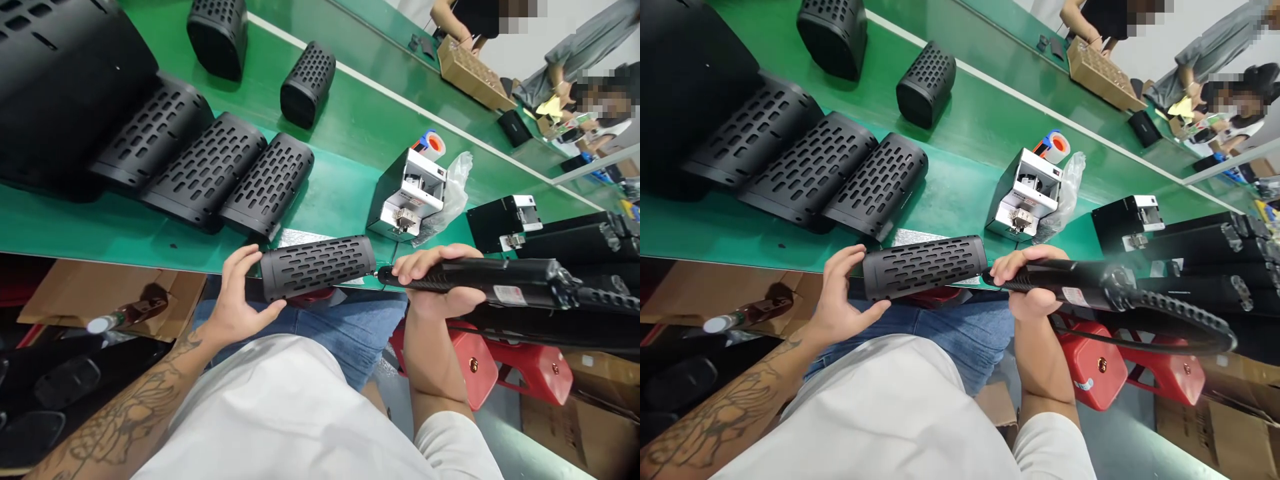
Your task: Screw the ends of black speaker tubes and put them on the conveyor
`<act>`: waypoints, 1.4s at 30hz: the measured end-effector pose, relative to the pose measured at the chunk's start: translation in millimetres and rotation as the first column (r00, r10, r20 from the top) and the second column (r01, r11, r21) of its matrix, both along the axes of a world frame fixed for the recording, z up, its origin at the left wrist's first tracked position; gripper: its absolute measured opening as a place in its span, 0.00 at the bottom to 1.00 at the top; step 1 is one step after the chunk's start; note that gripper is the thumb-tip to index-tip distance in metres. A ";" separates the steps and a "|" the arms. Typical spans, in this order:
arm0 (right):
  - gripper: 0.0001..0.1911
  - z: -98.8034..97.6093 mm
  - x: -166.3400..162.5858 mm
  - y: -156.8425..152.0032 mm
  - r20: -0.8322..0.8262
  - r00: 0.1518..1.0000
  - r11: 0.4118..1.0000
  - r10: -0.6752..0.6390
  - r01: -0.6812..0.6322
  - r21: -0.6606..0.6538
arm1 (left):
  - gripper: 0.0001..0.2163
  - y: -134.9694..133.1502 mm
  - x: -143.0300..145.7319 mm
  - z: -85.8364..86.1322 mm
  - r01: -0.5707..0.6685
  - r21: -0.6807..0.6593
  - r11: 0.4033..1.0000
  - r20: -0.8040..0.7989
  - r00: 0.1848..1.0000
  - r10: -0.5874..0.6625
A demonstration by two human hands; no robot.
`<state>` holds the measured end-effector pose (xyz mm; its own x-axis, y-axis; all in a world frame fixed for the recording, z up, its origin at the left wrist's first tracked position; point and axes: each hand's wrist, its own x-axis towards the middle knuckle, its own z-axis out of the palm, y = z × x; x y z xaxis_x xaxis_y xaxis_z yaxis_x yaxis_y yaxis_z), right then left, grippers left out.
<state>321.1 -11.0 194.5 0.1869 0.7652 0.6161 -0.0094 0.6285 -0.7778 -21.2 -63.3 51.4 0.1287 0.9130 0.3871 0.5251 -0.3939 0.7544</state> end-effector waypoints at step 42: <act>0.25 0.2 61.5 125.3 -0.041 0.929 0.924 -0.368 0.371 0.090 | 0.52 31.5 8.8 -15.7 0.195 0.075 0.978 0.011 0.980 -0.196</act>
<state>382.6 114.2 194.7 0.4601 0.5779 0.6740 0.2203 0.6611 -0.7173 -12.4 -31.9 35.7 0.2946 0.8400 0.4556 0.4191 -0.5420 0.7284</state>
